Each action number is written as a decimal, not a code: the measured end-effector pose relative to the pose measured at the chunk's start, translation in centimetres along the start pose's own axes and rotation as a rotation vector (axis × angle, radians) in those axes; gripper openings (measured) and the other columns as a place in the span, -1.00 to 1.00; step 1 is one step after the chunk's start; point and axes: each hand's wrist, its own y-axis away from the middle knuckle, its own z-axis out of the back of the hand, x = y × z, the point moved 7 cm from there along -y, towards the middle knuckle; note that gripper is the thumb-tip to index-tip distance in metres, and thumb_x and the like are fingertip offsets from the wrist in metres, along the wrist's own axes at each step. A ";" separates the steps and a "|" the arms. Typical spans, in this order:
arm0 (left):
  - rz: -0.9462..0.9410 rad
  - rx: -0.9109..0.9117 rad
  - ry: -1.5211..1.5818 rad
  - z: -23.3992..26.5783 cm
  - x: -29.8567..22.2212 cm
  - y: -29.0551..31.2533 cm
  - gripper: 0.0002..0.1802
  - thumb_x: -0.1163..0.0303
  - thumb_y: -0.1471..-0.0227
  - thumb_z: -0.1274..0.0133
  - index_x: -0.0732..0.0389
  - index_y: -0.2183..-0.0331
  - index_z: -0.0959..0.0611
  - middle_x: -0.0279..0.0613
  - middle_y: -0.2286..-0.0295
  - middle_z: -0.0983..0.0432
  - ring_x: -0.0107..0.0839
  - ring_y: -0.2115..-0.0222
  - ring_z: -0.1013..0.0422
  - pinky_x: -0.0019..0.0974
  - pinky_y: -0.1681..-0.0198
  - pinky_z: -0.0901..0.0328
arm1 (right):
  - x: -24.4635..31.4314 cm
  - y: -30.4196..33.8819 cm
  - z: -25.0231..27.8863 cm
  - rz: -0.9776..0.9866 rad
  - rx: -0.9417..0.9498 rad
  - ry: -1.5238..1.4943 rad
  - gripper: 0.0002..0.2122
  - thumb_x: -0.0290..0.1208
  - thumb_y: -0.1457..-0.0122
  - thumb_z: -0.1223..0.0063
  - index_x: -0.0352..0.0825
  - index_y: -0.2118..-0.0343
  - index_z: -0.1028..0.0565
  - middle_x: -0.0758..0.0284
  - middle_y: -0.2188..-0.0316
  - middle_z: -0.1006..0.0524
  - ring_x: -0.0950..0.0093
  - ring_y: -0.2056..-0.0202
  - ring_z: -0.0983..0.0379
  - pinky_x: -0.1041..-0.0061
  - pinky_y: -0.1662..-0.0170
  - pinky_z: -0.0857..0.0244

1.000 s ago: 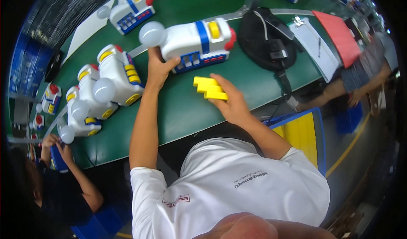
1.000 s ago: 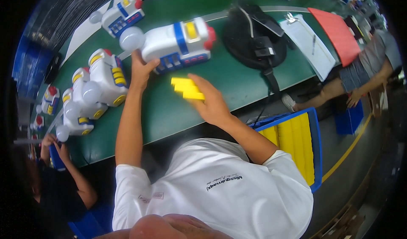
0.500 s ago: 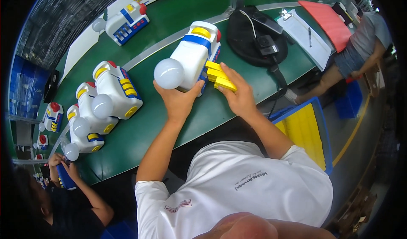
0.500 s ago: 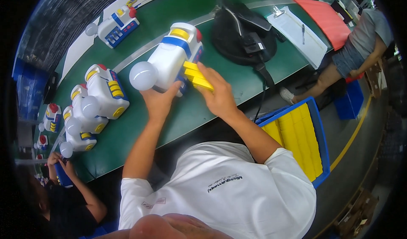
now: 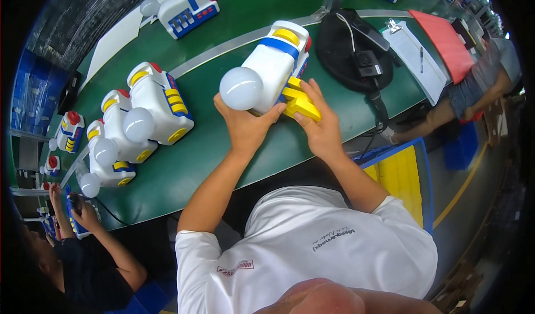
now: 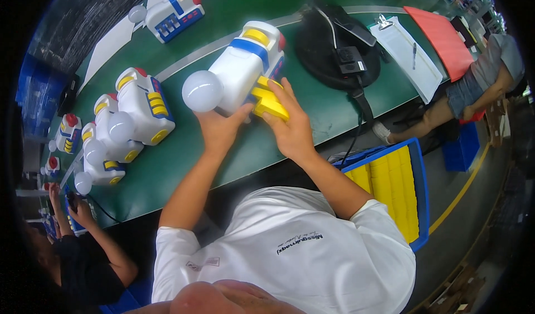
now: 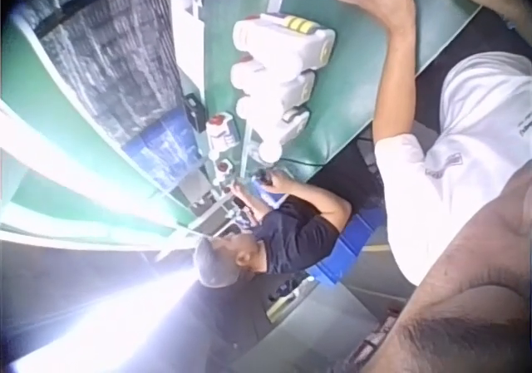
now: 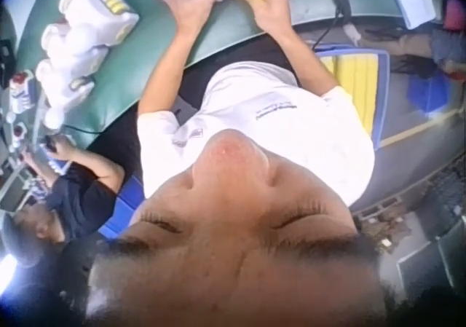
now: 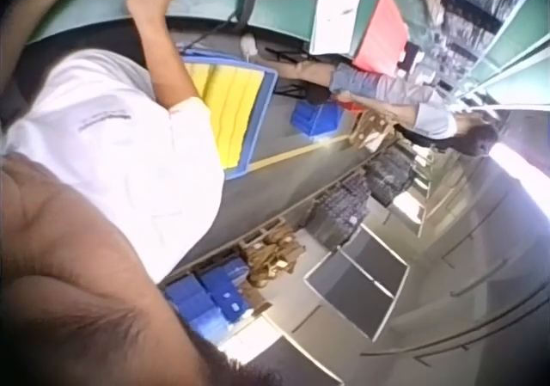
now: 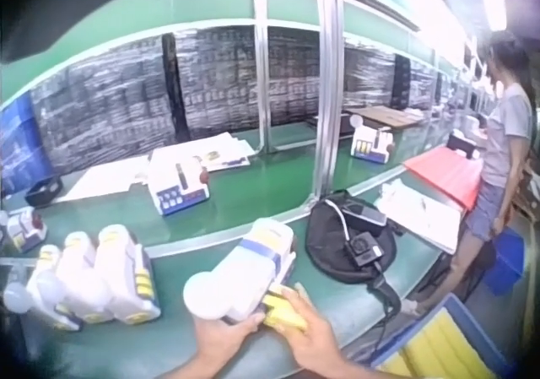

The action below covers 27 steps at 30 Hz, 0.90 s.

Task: Assembling components of a toy-like light fixture on an assembly line.

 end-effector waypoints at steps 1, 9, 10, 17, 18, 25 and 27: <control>-0.012 0.000 -0.025 0.0 -0.1 0.0 0.00 0.08 0.34 -0.50 0.26 -0.07 -0.36 0.02 0.06 -0.10 -0.04 -0.03 -0.08 -0.03 -0.12 -0.11 | -0.3 0.1 -0.2 -0.002 0.009 0.002 -0.46 -0.60 -0.12 -0.13 -0.33 -0.21 -0.34 -0.03 -0.31 -0.15 0.18 -0.32 -0.12 0.38 -0.23 -0.15; 0.015 -0.040 0.010 0.1 -0.1 0.1 0.10 0.05 0.37 -0.51 0.34 -0.08 -0.25 0.03 0.06 -0.09 -0.02 -0.03 -0.08 -0.02 -0.10 -0.12 | -3.7 0.9 -1.1 -0.167 0.030 -0.541 -0.40 -0.52 -0.20 -0.11 -0.31 -0.30 -0.19 0.08 -0.36 -0.06 0.31 -0.32 -0.05 0.41 -0.29 -0.03; 0.014 -0.039 -0.009 0.1 -0.1 0.1 0.12 0.04 0.38 -0.51 0.35 -0.08 -0.24 0.03 0.06 -0.09 -0.02 -0.03 -0.07 -0.02 -0.10 -0.13 | -3.6 0.8 -1.1 -0.170 0.035 -0.534 -0.40 -0.52 -0.20 -0.11 -0.31 -0.30 -0.19 0.08 -0.36 -0.06 0.31 -0.32 -0.05 0.41 -0.29 -0.03; 0.022 -0.035 0.065 0.2 0.5 0.2 0.14 -0.02 0.41 -0.51 0.34 -0.07 -0.24 0.07 0.07 -0.11 -0.01 -0.03 -0.08 -0.01 -0.10 -0.12 | -0.2 -0.8 -0.4 -0.025 0.175 0.229 -0.29 -0.61 -0.16 -0.06 -0.29 -0.36 -0.02 -0.05 -0.35 -0.03 0.11 -0.39 0.13 0.34 -0.35 0.15; 0.032 -0.032 0.079 0.2 0.4 0.3 0.16 -0.04 0.41 -0.51 0.33 -0.08 -0.24 0.07 0.06 -0.11 -0.01 -0.03 -0.08 -0.01 -0.10 -0.12 | -0.2 -0.6 -0.8 -0.037 0.231 0.241 -0.25 -0.64 -0.15 -0.04 -0.27 -0.38 0.05 -0.09 -0.34 -0.02 0.07 -0.40 0.18 0.34 -0.35 0.16; -0.001 -0.062 0.004 0.5 0.1 0.7 0.18 -0.07 0.40 -0.49 0.32 -0.11 -0.23 0.09 0.05 -0.11 0.01 -0.02 -0.07 0.02 -0.10 -0.11 | 0.8 -1.1 -1.6 -0.023 0.030 0.153 -0.16 -0.77 -0.14 0.09 -0.19 -0.41 0.24 -0.07 -0.38 0.12 0.19 -0.38 0.08 0.40 -0.28 -0.02; -0.005 -0.064 0.000 0.2 -0.2 0.7 0.17 -0.07 0.40 -0.49 0.32 -0.11 -0.23 0.09 0.06 -0.11 0.01 -0.02 -0.08 0.02 -0.10 -0.11 | 0.4 -0.7 -1.7 -0.020 0.010 0.094 -0.15 -0.79 -0.13 0.11 -0.19 -0.41 0.26 -0.06 -0.38 0.14 0.19 -0.38 0.09 0.39 -0.28 -0.02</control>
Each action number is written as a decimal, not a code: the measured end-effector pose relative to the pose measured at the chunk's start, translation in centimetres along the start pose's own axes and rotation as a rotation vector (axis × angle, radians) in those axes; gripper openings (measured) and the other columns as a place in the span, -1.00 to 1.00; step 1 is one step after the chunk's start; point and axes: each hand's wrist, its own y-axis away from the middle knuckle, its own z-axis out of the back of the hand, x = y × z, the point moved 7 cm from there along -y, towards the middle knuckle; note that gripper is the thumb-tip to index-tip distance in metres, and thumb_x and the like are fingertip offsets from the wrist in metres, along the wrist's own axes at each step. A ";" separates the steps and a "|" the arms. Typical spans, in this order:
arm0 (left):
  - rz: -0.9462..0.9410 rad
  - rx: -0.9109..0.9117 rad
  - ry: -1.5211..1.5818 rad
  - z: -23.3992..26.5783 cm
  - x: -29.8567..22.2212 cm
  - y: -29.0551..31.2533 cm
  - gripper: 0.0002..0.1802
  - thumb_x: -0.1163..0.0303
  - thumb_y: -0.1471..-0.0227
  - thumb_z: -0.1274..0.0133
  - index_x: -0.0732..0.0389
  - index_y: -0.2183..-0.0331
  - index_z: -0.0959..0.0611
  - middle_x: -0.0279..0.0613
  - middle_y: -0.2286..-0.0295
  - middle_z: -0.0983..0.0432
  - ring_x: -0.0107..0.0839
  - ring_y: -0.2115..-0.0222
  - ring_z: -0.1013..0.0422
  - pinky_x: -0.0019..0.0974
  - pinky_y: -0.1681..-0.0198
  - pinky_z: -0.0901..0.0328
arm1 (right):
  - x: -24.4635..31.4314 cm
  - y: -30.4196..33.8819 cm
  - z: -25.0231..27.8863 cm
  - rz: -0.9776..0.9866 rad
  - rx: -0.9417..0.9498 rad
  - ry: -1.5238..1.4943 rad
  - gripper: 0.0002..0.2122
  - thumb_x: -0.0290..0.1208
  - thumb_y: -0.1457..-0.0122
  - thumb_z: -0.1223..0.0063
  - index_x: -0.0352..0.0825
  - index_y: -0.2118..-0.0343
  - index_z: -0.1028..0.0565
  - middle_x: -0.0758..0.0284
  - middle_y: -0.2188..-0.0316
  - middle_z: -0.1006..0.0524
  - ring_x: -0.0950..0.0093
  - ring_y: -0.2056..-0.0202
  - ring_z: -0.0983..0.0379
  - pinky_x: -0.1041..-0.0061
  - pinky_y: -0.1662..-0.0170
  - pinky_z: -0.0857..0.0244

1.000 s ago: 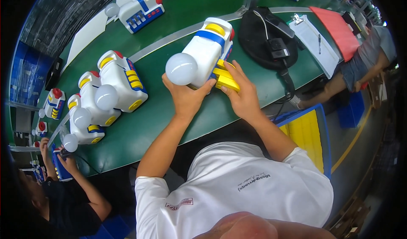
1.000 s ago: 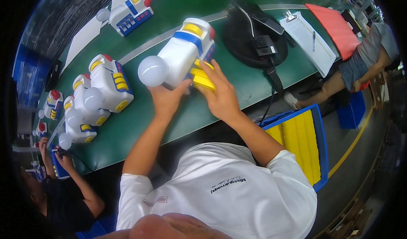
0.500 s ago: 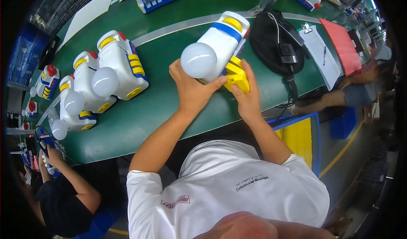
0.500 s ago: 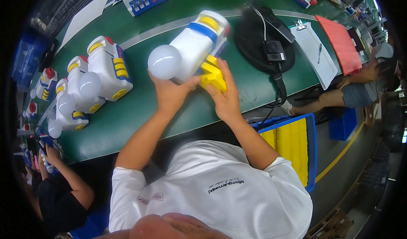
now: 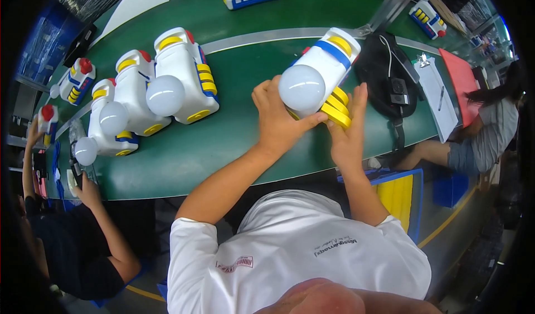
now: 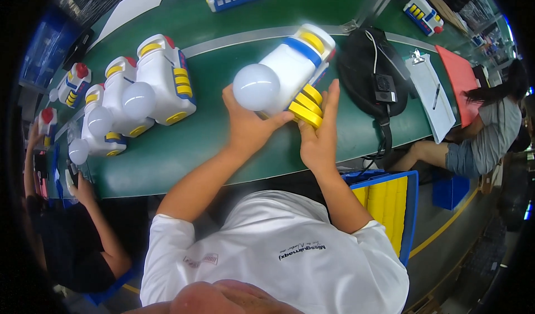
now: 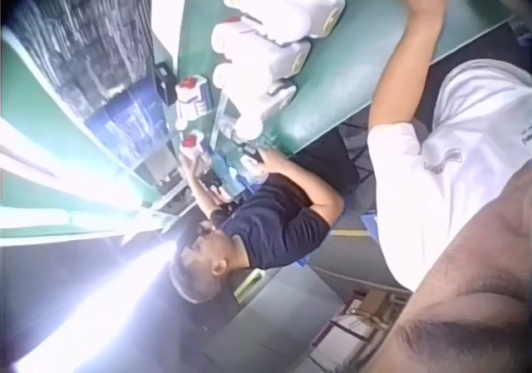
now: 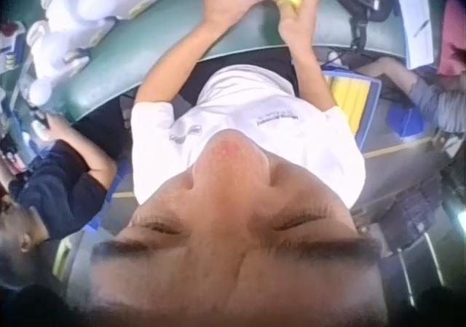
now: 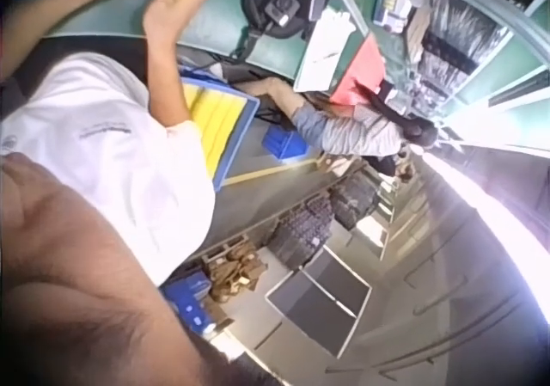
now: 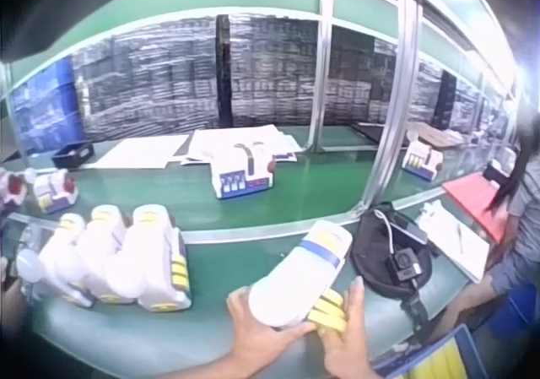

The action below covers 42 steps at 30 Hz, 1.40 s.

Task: Assembling components of a toy-like light fixture on an assembly line.

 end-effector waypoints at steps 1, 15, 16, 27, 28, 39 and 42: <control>-0.003 0.005 0.000 -0.1 0.0 0.0 0.17 -0.08 0.39 -0.48 0.31 -0.11 -0.24 0.08 0.06 -0.11 0.01 -0.02 -0.08 0.01 -0.10 -0.11 | -0.2 0.2 0.1 -0.002 -0.025 -0.055 -0.14 -0.80 -0.11 0.13 -0.18 -0.41 0.28 -0.05 -0.39 0.16 0.19 -0.38 0.09 0.39 -0.28 -0.01; 0.032 0.025 0.086 -0.3 1.2 -0.6 0.17 0.04 0.45 -0.55 0.36 -0.06 -0.23 0.01 0.06 -0.11 -0.05 -0.03 -0.12 -0.04 -0.10 -0.13 | -0.1 0.0 -0.3 -0.093 -0.045 -0.034 -0.12 -0.82 -0.08 0.16 -0.22 -0.41 0.32 -0.06 -0.39 0.17 0.18 -0.38 0.08 0.38 -0.31 0.02; 0.038 0.041 0.057 -0.4 1.4 -0.7 0.16 0.06 0.46 -0.55 0.36 -0.06 -0.22 0.00 0.04 -0.13 -0.07 -0.03 -0.16 -0.04 -0.11 -0.15 | 0.2 0.1 -0.4 -0.075 -0.040 -0.057 -0.12 -0.80 -0.07 0.16 -0.22 -0.41 0.32 -0.03 -0.37 0.09 0.22 -0.34 -0.01 0.38 -0.29 -0.01; -0.094 0.067 0.185 0.6 2.4 0.6 -0.05 -0.17 -0.09 0.01 0.37 -0.22 -0.16 0.16 -0.14 -0.11 -0.03 -0.18 -0.09 -0.01 -0.24 0.00 | -3.1 -2.7 -5.1 0.028 -0.096 -0.300 -0.04 0.09 -0.21 0.06 -0.33 -0.38 0.41 -0.10 -0.37 0.55 0.00 -0.40 0.63 0.16 -0.39 0.49; -0.160 0.084 0.113 0.4 1.8 0.5 -0.09 -0.21 -0.15 0.16 0.33 -0.25 -0.15 0.14 -0.14 -0.08 -0.04 -0.21 -0.03 0.00 -0.26 0.05 | -3.1 -2.9 -4.1 0.045 -0.119 -0.294 -0.04 0.09 -0.21 0.06 -0.33 -0.38 0.41 -0.10 -0.37 0.55 0.00 -0.40 0.63 0.16 -0.39 0.49; -0.118 0.122 -0.014 1.4 -0.4 0.1 -0.18 -0.10 -0.22 0.17 0.38 -0.23 -0.19 0.22 -0.10 -0.06 0.03 -0.14 -0.10 -0.01 -0.22 -0.01 | -3.5 -3.9 -6.1 0.126 -0.046 -0.155 0.16 -0.23 0.13 -0.43 -0.37 -0.37 0.27 -0.07 -0.34 0.22 -0.03 -0.37 0.26 0.20 -0.38 0.20; -0.150 -0.040 -0.244 4.0 -1.3 -0.8 -0.10 -0.14 -0.21 0.11 0.40 -0.26 -0.14 0.23 -0.07 -0.08 0.06 -0.08 -0.15 -0.01 -0.11 -0.17 | -3.2 -6.7 -10.3 0.206 0.143 -0.151 0.14 -0.21 0.12 -0.39 -0.39 -0.36 0.27 -0.05 -0.32 0.17 -0.02 -0.37 0.23 0.22 -0.38 0.21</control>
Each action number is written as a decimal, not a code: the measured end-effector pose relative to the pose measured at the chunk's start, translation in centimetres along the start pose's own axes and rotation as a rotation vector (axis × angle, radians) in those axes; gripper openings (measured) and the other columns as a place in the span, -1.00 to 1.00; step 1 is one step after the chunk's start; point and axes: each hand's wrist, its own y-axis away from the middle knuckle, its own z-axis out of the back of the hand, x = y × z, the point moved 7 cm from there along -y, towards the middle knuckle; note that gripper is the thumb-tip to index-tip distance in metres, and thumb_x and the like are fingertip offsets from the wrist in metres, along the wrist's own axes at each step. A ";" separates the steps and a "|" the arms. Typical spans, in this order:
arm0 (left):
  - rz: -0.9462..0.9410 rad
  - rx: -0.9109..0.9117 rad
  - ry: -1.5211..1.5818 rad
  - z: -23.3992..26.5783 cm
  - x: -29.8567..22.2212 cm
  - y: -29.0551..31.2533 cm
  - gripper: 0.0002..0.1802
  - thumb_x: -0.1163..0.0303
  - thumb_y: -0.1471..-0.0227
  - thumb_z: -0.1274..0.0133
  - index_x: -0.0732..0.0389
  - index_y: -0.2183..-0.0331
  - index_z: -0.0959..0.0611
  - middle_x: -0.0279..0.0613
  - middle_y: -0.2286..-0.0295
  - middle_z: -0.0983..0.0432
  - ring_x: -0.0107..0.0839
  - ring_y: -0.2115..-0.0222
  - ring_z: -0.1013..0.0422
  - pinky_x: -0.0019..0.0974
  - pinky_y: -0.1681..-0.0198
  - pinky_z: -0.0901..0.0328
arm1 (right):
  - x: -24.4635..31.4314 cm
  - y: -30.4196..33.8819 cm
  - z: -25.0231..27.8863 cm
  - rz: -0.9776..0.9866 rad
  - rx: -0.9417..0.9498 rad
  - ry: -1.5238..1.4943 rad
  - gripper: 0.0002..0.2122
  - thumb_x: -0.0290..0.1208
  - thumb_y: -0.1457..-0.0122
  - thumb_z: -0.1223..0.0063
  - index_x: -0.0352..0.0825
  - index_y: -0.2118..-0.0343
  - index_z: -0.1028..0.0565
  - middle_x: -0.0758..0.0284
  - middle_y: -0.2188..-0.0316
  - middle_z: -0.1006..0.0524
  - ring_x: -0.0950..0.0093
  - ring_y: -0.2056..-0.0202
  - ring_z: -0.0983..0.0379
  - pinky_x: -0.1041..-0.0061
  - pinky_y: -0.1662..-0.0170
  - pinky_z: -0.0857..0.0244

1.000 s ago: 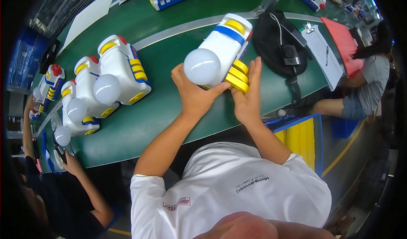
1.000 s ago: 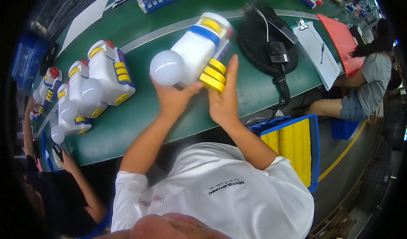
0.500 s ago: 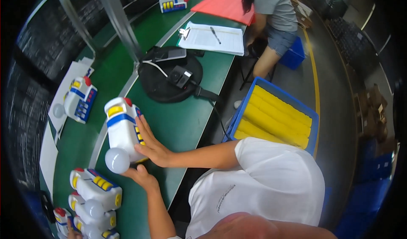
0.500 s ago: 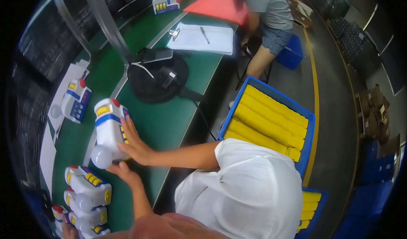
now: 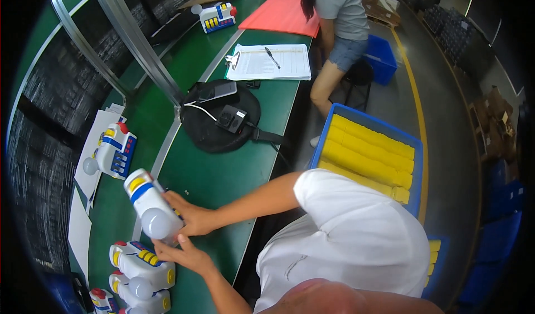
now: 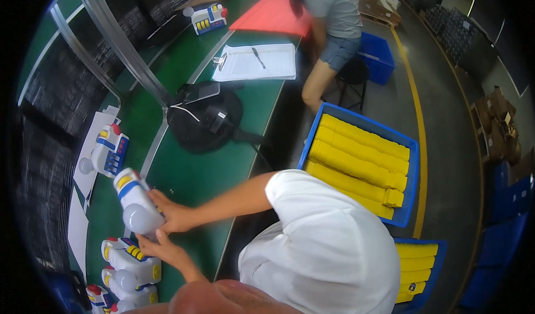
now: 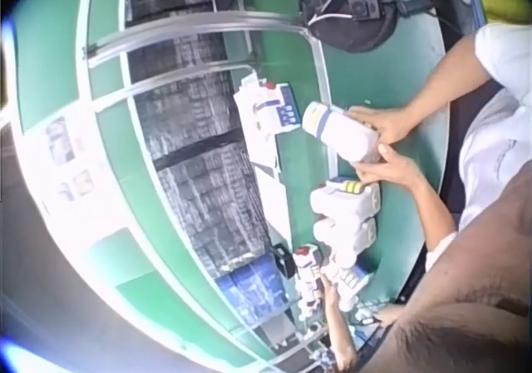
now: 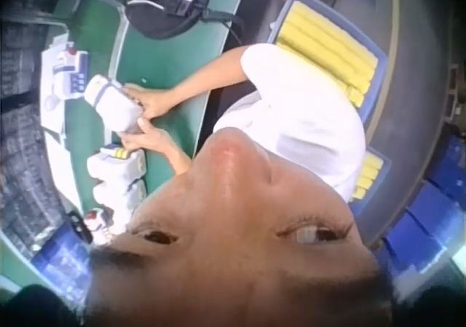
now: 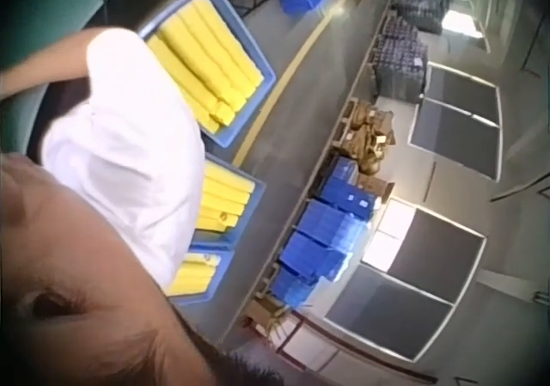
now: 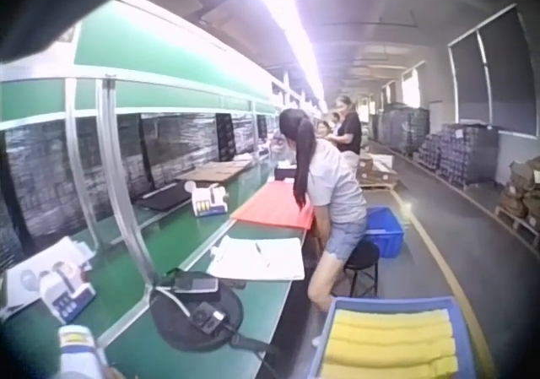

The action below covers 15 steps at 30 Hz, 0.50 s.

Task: Assembling components of a toy-like light fixture on an assembly line.

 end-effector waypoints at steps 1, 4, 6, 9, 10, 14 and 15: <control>-0.004 -0.004 0.000 0.5 0.3 -0.5 -0.10 -0.14 -0.21 0.11 0.40 -0.26 -0.14 0.23 -0.07 -0.08 0.06 -0.08 -0.15 -0.01 -0.11 -0.17 | 1.1 -0.8 -0.8 0.008 0.102 -0.179 0.12 -0.19 0.10 -0.36 -0.39 -0.36 0.27 -0.05 -0.31 0.15 -0.01 -0.37 0.24 0.23 -0.39 0.22; 0.322 -0.126 0.072 2.4 2.7 -0.7 -0.19 0.06 -0.22 0.10 0.43 -0.27 -0.12 0.24 -0.12 -0.05 0.05 -0.11 -0.18 -0.06 -0.17 -0.15 | -0.5 -3.2 -4.2 0.092 0.202 -0.081 0.13 -0.17 0.10 -0.36 -0.39 -0.36 0.27 -0.04 -0.31 0.13 0.01 -0.37 0.24 0.24 -0.39 0.21; 0.350 -0.138 0.124 2.7 2.9 -0.6 -0.18 0.05 -0.22 0.11 0.43 -0.28 -0.10 0.25 -0.16 0.00 0.06 -0.16 -0.13 -0.07 -0.21 -0.10 | -0.5 -3.9 -5.7 0.107 0.305 -0.072 0.15 -0.18 0.14 -0.40 -0.39 -0.36 0.25 -0.02 -0.30 0.11 0.03 -0.37 0.22 0.25 -0.38 0.19; 0.311 -0.108 0.215 3.0 2.5 0.0 -0.15 0.03 -0.23 0.11 0.41 -0.29 -0.05 0.26 -0.25 0.11 0.05 -0.26 0.00 -0.07 -0.29 0.01 | 0.0 -4.5 -6.0 0.075 0.379 -0.101 0.17 -0.17 0.19 -0.45 -0.41 -0.35 0.21 0.00 -0.30 0.07 0.04 -0.37 0.20 0.26 -0.38 0.17; 0.243 -0.067 0.257 3.0 1.9 0.3 -0.14 0.03 -0.23 0.11 0.40 -0.30 -0.01 0.25 -0.29 0.19 0.03 -0.30 0.07 -0.08 -0.33 0.07 | -0.4 -4.8 -6.1 0.077 0.375 -0.107 0.17 -0.17 0.19 -0.45 -0.41 -0.35 0.21 0.00 -0.30 0.07 0.04 -0.37 0.20 0.26 -0.38 0.17; 0.304 -0.004 0.356 1.9 1.9 1.7 -0.09 0.05 -0.22 0.07 0.38 -0.32 0.07 0.21 -0.32 0.26 -0.02 -0.33 0.14 -0.08 -0.35 0.15 | -0.1 -6.0 -6.1 0.174 0.510 -0.008 0.17 -0.18 0.22 -0.48 -0.45 -0.34 0.17 -0.03 -0.29 0.02 0.03 -0.37 0.20 0.25 -0.38 0.14; 0.297 -0.019 0.359 1.9 2.4 1.8 -0.08 0.08 -0.20 0.03 0.37 -0.31 0.07 0.19 -0.32 0.24 -0.03 -0.33 0.13 -0.06 -0.36 0.17 | 0.2 -5.9 -5.7 0.179 0.577 -0.046 0.16 -0.16 0.23 -0.48 -0.46 -0.33 0.15 -0.06 -0.30 0.03 0.00 -0.37 0.21 0.24 -0.38 0.15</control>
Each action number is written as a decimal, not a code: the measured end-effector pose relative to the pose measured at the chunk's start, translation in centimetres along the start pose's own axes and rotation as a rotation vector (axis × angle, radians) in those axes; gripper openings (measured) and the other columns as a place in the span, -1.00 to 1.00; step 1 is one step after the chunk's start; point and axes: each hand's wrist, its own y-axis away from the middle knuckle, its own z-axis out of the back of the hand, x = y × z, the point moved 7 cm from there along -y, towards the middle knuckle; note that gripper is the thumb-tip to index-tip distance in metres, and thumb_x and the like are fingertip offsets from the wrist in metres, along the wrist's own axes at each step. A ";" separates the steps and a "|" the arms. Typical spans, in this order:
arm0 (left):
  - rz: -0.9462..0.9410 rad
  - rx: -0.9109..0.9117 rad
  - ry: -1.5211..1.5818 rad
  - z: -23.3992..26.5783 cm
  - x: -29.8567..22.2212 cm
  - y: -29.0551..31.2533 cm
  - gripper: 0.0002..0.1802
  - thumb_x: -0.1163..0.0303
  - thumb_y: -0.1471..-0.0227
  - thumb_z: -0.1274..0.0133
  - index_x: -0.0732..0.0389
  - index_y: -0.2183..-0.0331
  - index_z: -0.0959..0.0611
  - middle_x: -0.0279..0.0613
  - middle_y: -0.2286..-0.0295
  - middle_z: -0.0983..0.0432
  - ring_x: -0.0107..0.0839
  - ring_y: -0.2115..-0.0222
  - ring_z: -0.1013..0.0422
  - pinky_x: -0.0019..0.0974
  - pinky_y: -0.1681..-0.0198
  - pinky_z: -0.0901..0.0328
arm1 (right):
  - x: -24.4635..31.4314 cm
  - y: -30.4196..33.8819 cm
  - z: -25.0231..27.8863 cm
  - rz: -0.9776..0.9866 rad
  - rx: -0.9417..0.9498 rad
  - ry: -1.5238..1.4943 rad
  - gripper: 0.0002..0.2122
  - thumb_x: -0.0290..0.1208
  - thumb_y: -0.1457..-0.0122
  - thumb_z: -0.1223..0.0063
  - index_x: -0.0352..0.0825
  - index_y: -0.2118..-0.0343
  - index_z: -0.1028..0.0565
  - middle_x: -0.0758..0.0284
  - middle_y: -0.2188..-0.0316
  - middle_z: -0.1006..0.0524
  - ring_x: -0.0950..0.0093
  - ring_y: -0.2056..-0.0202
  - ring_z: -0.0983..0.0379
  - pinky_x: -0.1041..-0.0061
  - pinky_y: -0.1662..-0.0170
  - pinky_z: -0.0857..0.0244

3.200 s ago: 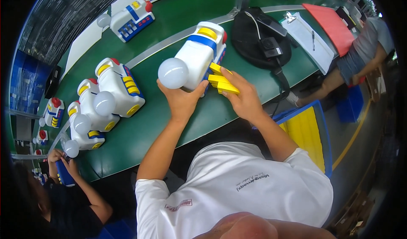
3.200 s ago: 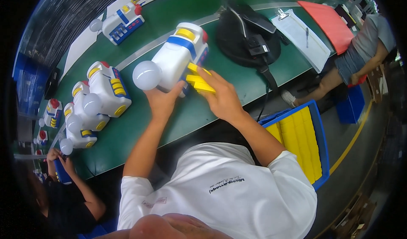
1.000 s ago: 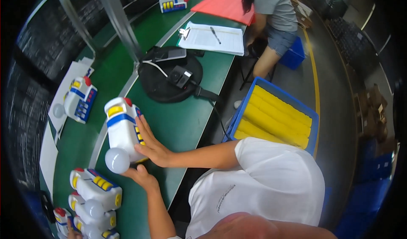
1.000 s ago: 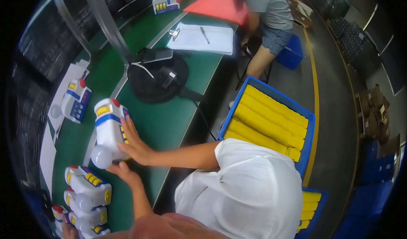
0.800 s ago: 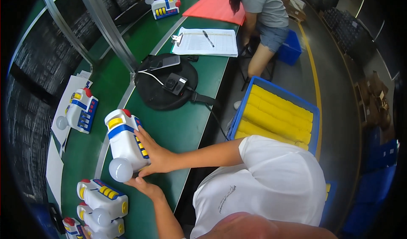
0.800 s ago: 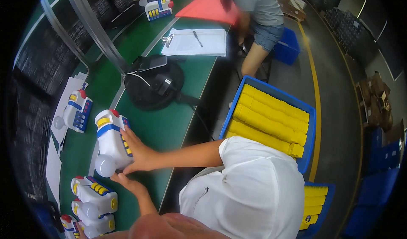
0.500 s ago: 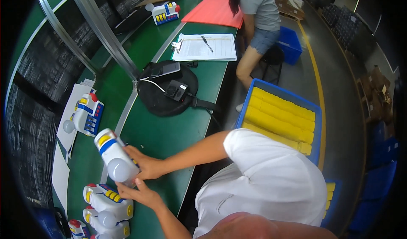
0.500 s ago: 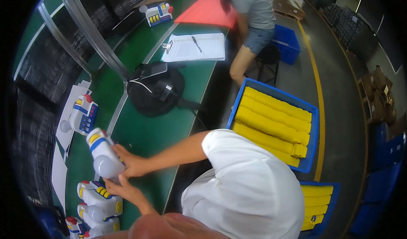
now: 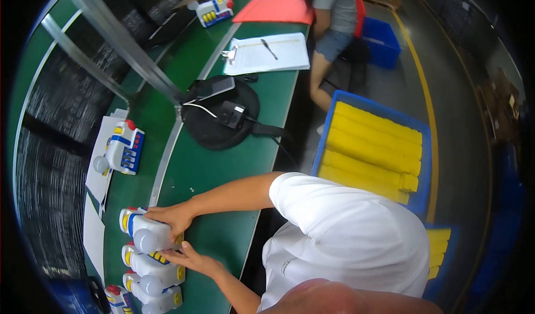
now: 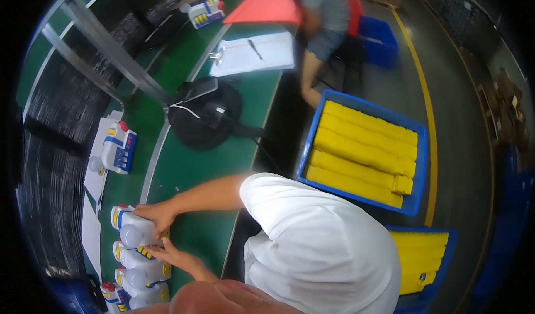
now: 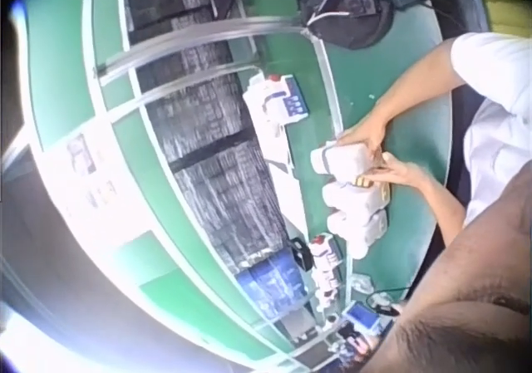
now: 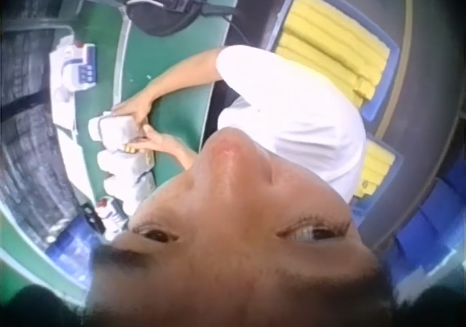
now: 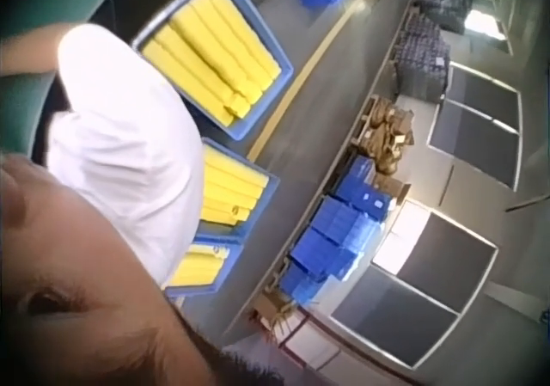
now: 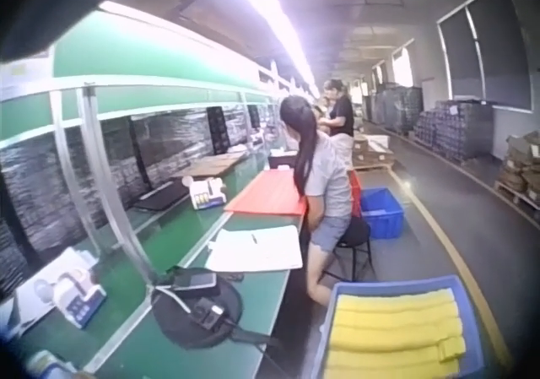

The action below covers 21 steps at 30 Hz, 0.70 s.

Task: Assembling components of a toy-like light fixture on an assembly line.

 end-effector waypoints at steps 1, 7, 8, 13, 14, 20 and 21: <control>-0.008 -0.005 0.003 -0.2 0.4 0.0 -0.07 0.10 -0.19 -0.01 0.37 -0.31 0.07 0.18 -0.32 0.23 -0.04 -0.33 0.13 -0.05 -0.36 0.19 | -1.0 -0.3 -0.1 -0.010 -0.038 -0.012 0.16 -0.16 0.23 -0.48 -0.46 -0.33 0.15 -0.06 -0.30 0.03 0.00 -0.37 0.21 0.24 -0.38 0.15; -0.379 0.256 -0.167 -3.7 -3.2 6.2 -0.12 0.18 -0.13 -0.11 0.37 -0.27 -0.04 0.22 -0.27 0.11 0.00 -0.26 -0.03 -0.01 -0.29 0.03 | 1.7 0.6 -0.8 -0.152 -0.262 0.527 0.11 -0.11 0.23 -0.43 -0.46 -0.31 0.07 -0.27 -0.32 0.14 -0.18 -0.37 0.30 -0.34 -0.26 0.26; -0.364 0.449 -0.067 -4.8 -4.3 7.9 -0.13 0.21 -0.12 -0.12 0.37 -0.26 -0.06 0.21 -0.25 0.08 0.03 -0.22 -0.10 0.00 -0.26 -0.03 | 5.1 1.8 -0.6 -0.147 -0.306 0.588 -0.04 -0.11 0.19 -0.40 -0.46 -0.24 -0.12 -0.23 -0.31 0.06 -0.20 -0.35 0.22 -0.31 -0.27 0.23; -0.499 0.724 0.141 -6.0 -1.6 11.1 -0.31 0.40 -0.09 -0.11 0.41 -0.18 -0.23 0.17 -0.07 -0.23 -0.02 -0.02 -0.32 -0.08 -0.06 -0.28 | 15.6 12.7 3.8 0.136 -0.742 0.783 -0.57 -0.21 -0.02 -0.24 -0.37 0.10 -0.48 0.07 0.05 -0.42 0.02 -0.14 -0.24 -0.17 -0.06 -0.09; -0.209 0.901 0.068 -7.3 -1.1 10.8 -0.39 0.41 -0.13 -0.06 0.39 -0.15 -0.26 0.09 -0.01 -0.31 -0.11 0.02 -0.35 -0.16 -0.06 -0.27 | 16.6 14.7 5.0 0.116 -0.753 0.777 -0.57 -0.21 -0.02 -0.24 -0.37 0.10 -0.48 0.07 0.05 -0.42 0.02 -0.14 -0.24 -0.17 -0.06 -0.09; 0.007 1.199 -0.171 -9.2 -3.1 11.5 -0.67 0.48 -0.25 0.08 0.34 -0.03 -0.42 -0.09 0.13 -0.44 -0.34 0.11 -0.39 -0.33 -0.03 -0.26 | 22.6 34.3 11.7 -0.124 -1.204 0.844 -0.69 -0.49 0.06 -0.19 -0.21 0.18 -0.51 0.35 0.24 -0.47 0.30 0.20 -0.41 0.30 0.13 -0.25; -0.047 1.208 -0.173 -10.0 -3.7 11.7 -0.70 0.49 -0.21 0.04 0.36 0.03 -0.47 -0.06 0.16 -0.44 -0.32 0.17 -0.42 -0.32 0.05 -0.31 | 22.7 38.9 11.6 -0.074 -1.432 0.913 -0.70 -0.51 0.06 -0.19 -0.25 0.19 -0.51 0.30 0.23 -0.47 0.27 0.23 -0.42 0.33 0.15 -0.29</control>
